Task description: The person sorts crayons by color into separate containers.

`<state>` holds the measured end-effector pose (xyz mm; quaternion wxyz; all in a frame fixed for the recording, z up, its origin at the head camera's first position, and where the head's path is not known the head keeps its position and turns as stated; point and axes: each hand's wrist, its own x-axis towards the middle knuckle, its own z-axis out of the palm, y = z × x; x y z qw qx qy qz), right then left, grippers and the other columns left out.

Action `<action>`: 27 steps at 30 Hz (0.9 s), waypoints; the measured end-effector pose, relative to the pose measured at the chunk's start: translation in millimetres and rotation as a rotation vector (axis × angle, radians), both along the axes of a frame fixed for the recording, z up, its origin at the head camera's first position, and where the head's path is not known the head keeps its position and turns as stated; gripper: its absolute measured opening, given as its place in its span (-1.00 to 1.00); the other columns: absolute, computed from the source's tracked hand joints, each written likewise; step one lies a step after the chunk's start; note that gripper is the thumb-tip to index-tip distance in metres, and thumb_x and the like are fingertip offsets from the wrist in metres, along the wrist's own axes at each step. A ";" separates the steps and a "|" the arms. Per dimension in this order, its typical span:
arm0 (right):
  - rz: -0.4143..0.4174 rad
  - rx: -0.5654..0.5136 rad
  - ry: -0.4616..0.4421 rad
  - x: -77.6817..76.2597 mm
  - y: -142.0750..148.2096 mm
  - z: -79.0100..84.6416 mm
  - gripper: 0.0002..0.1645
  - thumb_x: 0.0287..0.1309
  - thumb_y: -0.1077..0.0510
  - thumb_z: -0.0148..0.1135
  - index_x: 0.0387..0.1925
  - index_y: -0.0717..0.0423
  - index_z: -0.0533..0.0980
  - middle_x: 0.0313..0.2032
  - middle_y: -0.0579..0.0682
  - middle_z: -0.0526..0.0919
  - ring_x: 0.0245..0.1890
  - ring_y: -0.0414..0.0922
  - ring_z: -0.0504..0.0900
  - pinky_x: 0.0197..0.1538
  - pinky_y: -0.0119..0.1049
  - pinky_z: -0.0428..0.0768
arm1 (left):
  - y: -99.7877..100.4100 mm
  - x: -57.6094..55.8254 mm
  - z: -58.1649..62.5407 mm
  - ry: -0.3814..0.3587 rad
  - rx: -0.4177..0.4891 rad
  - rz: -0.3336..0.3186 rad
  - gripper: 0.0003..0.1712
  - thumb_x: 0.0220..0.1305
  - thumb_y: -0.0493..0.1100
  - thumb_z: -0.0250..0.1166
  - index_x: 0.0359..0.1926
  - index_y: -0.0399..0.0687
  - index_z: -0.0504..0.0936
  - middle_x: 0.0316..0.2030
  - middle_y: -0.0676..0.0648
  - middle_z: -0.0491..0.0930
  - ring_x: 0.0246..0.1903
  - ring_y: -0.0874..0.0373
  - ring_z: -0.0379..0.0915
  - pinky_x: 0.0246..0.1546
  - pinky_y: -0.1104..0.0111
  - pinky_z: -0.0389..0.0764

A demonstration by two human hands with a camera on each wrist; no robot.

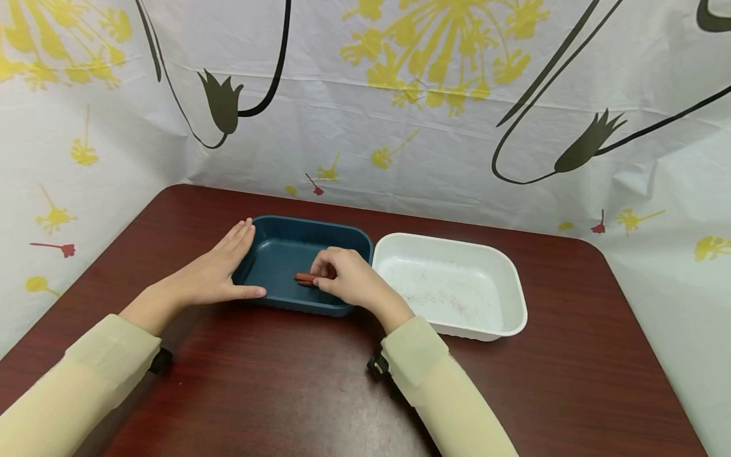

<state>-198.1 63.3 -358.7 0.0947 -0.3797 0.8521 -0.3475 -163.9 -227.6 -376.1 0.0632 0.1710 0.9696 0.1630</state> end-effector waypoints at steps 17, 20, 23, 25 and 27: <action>-0.123 -0.036 0.007 2.0 13.6 3.3 -0.87 0.31 0.20 0.26 -0.15 0.15 0.62 -0.18 -0.02 0.64 -0.20 -0.14 0.60 -0.08 -0.22 0.60 | 1.2 1.9 1.6 -0.001 0.020 -0.002 0.47 0.04 0.54 0.27 0.57 -0.22 -0.31 0.59 -0.15 -0.43 0.59 -0.10 -0.50 0.50 -0.13 -0.01; -0.142 -0.055 0.007 5.0 22.4 6.8 -0.89 0.32 0.19 0.25 -0.16 0.11 0.61 -0.17 -0.04 0.64 -0.18 -0.14 0.60 -0.07 -0.20 0.58 | 1.3 2.1 2.0 -0.002 0.021 -0.002 0.47 0.04 0.54 0.27 0.57 -0.22 -0.31 0.59 -0.15 -0.43 0.59 -0.10 -0.50 0.50 -0.13 -0.02; -0.162 -0.070 0.020 7.9 32.2 9.7 -0.91 0.31 0.20 0.25 -0.17 0.07 0.62 -0.18 -0.03 0.65 -0.18 -0.14 0.61 -0.06 -0.18 0.58 | 1.2 2.1 2.2 0.000 0.025 -0.004 0.47 0.04 0.54 0.27 0.57 -0.22 -0.31 0.59 -0.15 -0.43 0.59 -0.10 -0.50 0.50 -0.12 -0.02; -0.170 -0.079 0.026 9.5 38.3 11.3 -0.91 0.30 0.21 0.26 -0.18 0.07 0.62 -0.19 -0.03 0.65 -0.19 -0.13 0.62 -0.04 -0.14 0.61 | 1.0 2.1 2.0 0.001 0.025 -0.006 0.47 0.04 0.54 0.27 0.57 -0.22 -0.31 0.59 -0.15 -0.43 0.59 -0.10 -0.50 0.50 -0.12 -0.01; -0.172 -0.082 0.041 10.9 44.6 12.5 -0.90 0.29 0.23 0.27 -0.17 0.07 0.63 -0.20 -0.03 0.65 -0.18 -0.13 0.63 -0.02 -0.08 0.63 | 0.5 2.9 1.9 0.004 0.022 -0.007 0.47 0.04 0.54 0.27 0.56 -0.23 -0.31 0.59 -0.15 -0.42 0.59 -0.11 -0.50 0.50 -0.13 -0.01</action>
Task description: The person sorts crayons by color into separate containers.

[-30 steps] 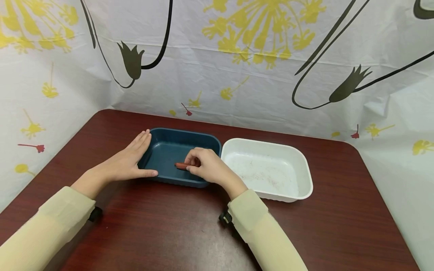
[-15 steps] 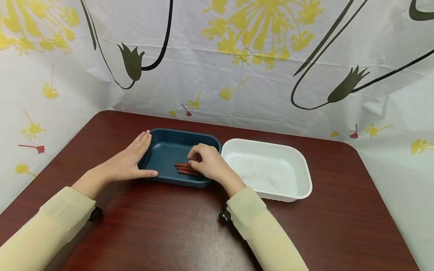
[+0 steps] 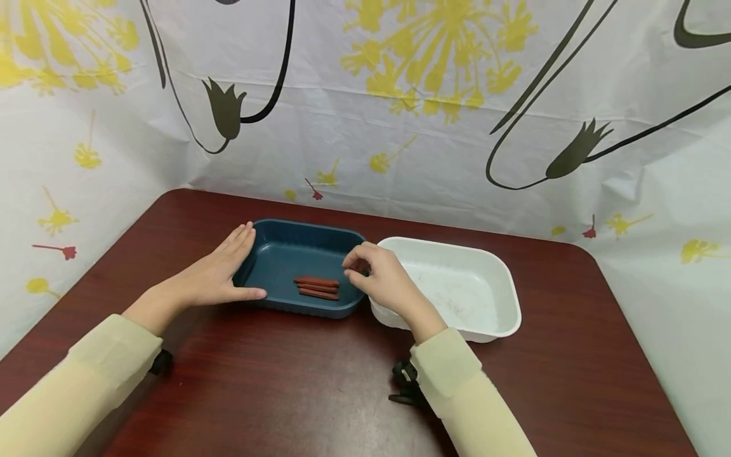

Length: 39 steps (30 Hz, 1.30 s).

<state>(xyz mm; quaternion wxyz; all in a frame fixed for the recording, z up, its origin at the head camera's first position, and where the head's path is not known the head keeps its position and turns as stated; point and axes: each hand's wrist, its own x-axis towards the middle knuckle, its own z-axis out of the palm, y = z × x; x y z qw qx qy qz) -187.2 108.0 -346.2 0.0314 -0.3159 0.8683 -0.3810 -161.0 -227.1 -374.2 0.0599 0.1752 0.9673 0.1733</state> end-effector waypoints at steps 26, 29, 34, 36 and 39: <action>-0.183 0.006 0.143 18.0 107.0 7.7 -0.54 0.26 0.16 0.32 0.19 0.07 0.56 0.19 0.07 0.62 0.20 -0.57 0.41 0.26 0.23 0.45 | 0.7 -1.2 -2.5 0.004 -0.010 0.006 0.47 0.03 0.55 0.26 0.57 -0.22 -0.31 0.60 -0.14 -0.43 0.59 -0.10 -0.50 0.50 -0.13 -0.02; -0.205 0.040 0.178 19.9 123.6 9.5 -0.44 0.27 0.12 0.32 0.30 -0.02 0.49 0.29 0.04 0.54 0.25 -0.66 0.28 0.25 0.25 0.43 | 1.2 -1.0 -3.3 0.004 -0.006 0.007 0.47 0.03 0.55 0.26 0.57 -0.21 -0.31 0.60 -0.13 -0.43 0.59 -0.11 -0.49 0.50 -0.13 -0.02; -0.279 0.102 0.151 22.0 153.3 12.9 -0.21 0.25 0.05 0.33 0.46 -0.35 0.26 0.47 -0.03 0.31 0.48 -0.42 0.13 0.37 0.24 0.26 | 1.6 -0.1 -3.7 -0.002 -0.002 0.010 0.47 0.03 0.55 0.26 0.57 -0.21 -0.32 0.59 -0.14 -0.43 0.59 -0.11 -0.49 0.49 -0.13 0.00; -0.305 0.106 0.123 22.5 166.0 11.9 -0.13 0.26 0.04 0.32 0.50 -0.40 0.16 0.51 -0.02 0.21 0.52 -0.37 0.04 0.49 0.11 0.15 | 1.5 0.0 -3.3 -0.001 -0.005 0.012 0.48 0.03 0.56 0.26 0.57 -0.21 -0.32 0.59 -0.14 -0.43 0.59 -0.11 -0.49 0.49 -0.14 0.00; -0.327 0.112 0.113 21.7 184.2 7.5 -0.07 0.28 0.04 0.29 0.54 -0.36 0.04 0.55 0.02 0.08 0.53 -0.44 -0.10 0.56 -0.26 -0.04 | 1.5 -0.8 -2.8 0.002 -0.008 0.013 0.48 0.02 0.56 0.26 0.57 -0.21 -0.31 0.60 -0.14 -0.43 0.59 -0.10 -0.49 0.50 -0.14 -0.01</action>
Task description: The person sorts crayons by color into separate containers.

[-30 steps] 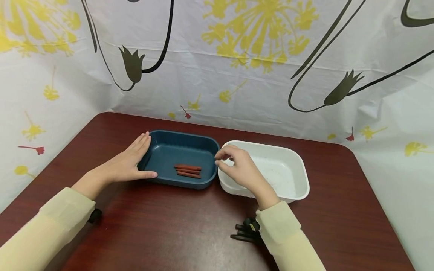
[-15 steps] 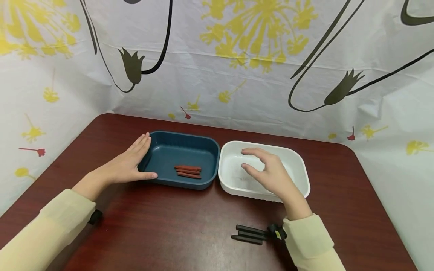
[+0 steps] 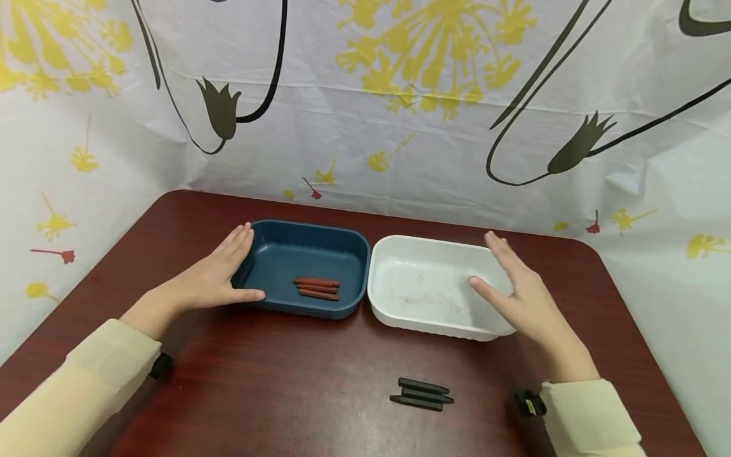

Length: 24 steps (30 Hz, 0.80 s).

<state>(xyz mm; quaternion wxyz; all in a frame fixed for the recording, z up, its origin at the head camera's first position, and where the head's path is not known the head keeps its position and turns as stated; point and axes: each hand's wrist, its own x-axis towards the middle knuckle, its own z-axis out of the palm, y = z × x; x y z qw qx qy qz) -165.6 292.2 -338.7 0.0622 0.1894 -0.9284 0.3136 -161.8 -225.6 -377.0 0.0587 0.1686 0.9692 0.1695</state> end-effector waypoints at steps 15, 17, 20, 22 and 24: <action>0.079 0.214 0.005 -1.6 40.0 -31.9 0.02 0.33 -0.03 0.19 0.59 -0.01 -0.16 0.60 0.04 -0.23 0.60 0.07 -0.39 0.38 0.51 -0.30 | 1.6 -0.4 2.0 -0.012 0.000 -0.004 0.47 0.04 0.55 0.26 0.57 -0.22 -0.31 0.59 -0.14 -0.43 0.59 -0.12 -0.49 0.49 -0.15 -0.02; 0.108 0.234 0.031 -0.2 40.0 -34.6 0.04 0.31 -0.03 0.21 0.59 0.02 -0.17 0.60 0.01 -0.26 0.60 -0.01 -0.39 0.39 0.50 -0.26 | 1.1 0.2 2.0 -0.016 0.001 -0.002 0.47 0.03 0.55 0.26 0.57 -0.23 -0.31 0.59 -0.14 -0.44 0.59 -0.12 -0.49 0.49 -0.15 -0.01; 0.137 0.257 0.055 1.5 40.3 -36.4 0.10 0.27 -0.03 0.24 0.59 0.05 -0.20 0.61 -0.03 -0.29 0.60 -0.13 -0.42 0.42 0.45 -0.20 | 0.5 0.4 2.6 -0.012 0.000 -0.001 0.47 0.03 0.55 0.27 0.57 -0.23 -0.31 0.59 -0.15 -0.43 0.59 -0.13 -0.48 0.49 -0.14 -0.01; 0.149 0.270 0.063 2.2 41.1 -36.5 0.14 0.24 -0.03 0.26 0.59 0.07 -0.22 0.60 -0.04 -0.30 0.59 -0.18 -0.43 0.45 0.41 -0.19 | 0.4 -0.2 2.9 -0.008 -0.002 -0.004 0.47 0.03 0.55 0.26 0.57 -0.23 -0.30 0.59 -0.15 -0.43 0.59 -0.13 -0.48 0.50 -0.14 -0.02; 0.157 0.284 0.063 2.7 42.3 -36.6 0.18 0.21 -0.05 0.29 0.59 0.09 -0.24 0.60 -0.03 -0.31 0.59 -0.20 -0.44 0.47 0.37 -0.19 | 0.3 -0.5 3.0 -0.006 -0.007 -0.006 0.47 0.03 0.55 0.26 0.57 -0.23 -0.30 0.59 -0.15 -0.42 0.59 -0.12 -0.48 0.50 -0.13 -0.02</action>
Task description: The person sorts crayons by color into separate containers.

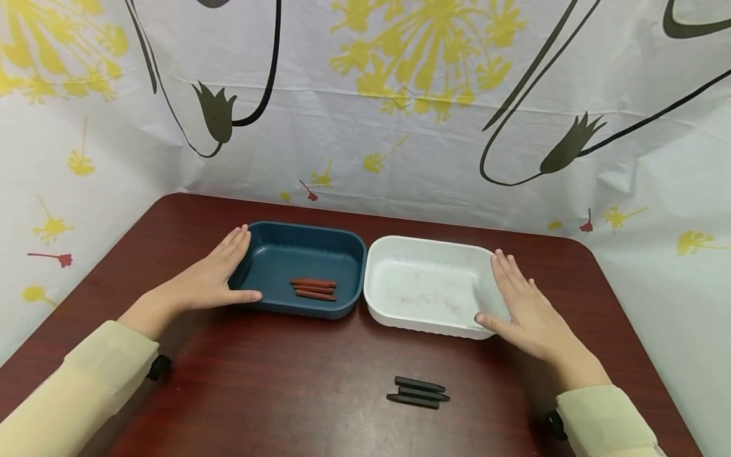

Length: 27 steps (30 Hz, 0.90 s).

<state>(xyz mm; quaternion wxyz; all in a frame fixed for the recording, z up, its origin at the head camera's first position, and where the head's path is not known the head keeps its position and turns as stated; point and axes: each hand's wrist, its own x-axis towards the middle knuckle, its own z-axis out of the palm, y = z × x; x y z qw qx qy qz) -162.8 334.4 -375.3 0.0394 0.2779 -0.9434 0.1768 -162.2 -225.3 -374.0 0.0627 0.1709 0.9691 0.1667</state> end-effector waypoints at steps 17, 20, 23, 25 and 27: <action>0.031 0.041 -0.006 -2.3 2.9 -7.9 0.33 0.12 -0.14 0.37 0.57 0.19 -0.29 0.60 0.04 -0.35 0.60 -0.07 -0.44 0.49 0.32 -0.12 | -0.3 3.2 1.8 0.002 -0.007 0.004 0.43 0.07 0.53 0.25 0.57 -0.23 -0.28 0.60 -0.16 -0.40 0.58 -0.14 -0.49 0.46 -0.24 -0.07; 0.027 0.039 -0.009 -1.8 1.6 -8.6 0.32 0.13 -0.14 0.37 0.57 0.20 -0.27 0.60 0.04 -0.34 0.60 -0.07 -0.44 0.50 0.29 -0.11 | -0.9 3.5 1.5 0.000 -0.018 0.013 0.43 0.07 0.55 0.22 0.57 -0.21 -0.28 0.60 -0.15 -0.38 0.58 -0.15 -0.48 0.44 -0.29 -0.05; 0.023 0.043 -0.003 -1.4 0.9 -8.1 0.30 0.14 -0.14 0.36 0.57 0.21 -0.25 0.60 0.05 -0.32 0.60 -0.06 -0.42 0.50 0.28 -0.10 | -0.5 3.1 1.6 0.009 -0.037 0.022 0.41 0.08 0.57 0.20 0.58 -0.20 -0.27 0.60 -0.16 -0.37 0.59 -0.13 -0.48 0.45 -0.30 -0.16; 0.018 0.044 -0.004 -0.8 1.0 -7.6 0.29 0.14 -0.14 0.36 0.57 0.22 -0.23 0.60 0.06 -0.32 0.60 -0.05 -0.42 0.49 0.31 -0.09 | -0.1 2.7 1.6 0.016 -0.052 0.023 0.37 0.13 0.56 0.15 0.58 -0.19 -0.27 0.60 -0.15 -0.37 0.59 -0.12 -0.49 0.46 -0.30 -0.30; 0.013 0.045 -0.006 -0.1 1.3 -7.4 0.29 0.13 -0.14 0.37 0.56 0.23 -0.23 0.60 0.06 -0.32 0.60 -0.05 -0.42 0.46 0.35 -0.07 | 0.1 2.4 1.5 0.026 -0.065 0.019 0.31 0.20 0.55 0.10 0.58 -0.18 -0.27 0.60 -0.14 -0.37 0.59 -0.11 -0.50 0.43 -0.32 -0.43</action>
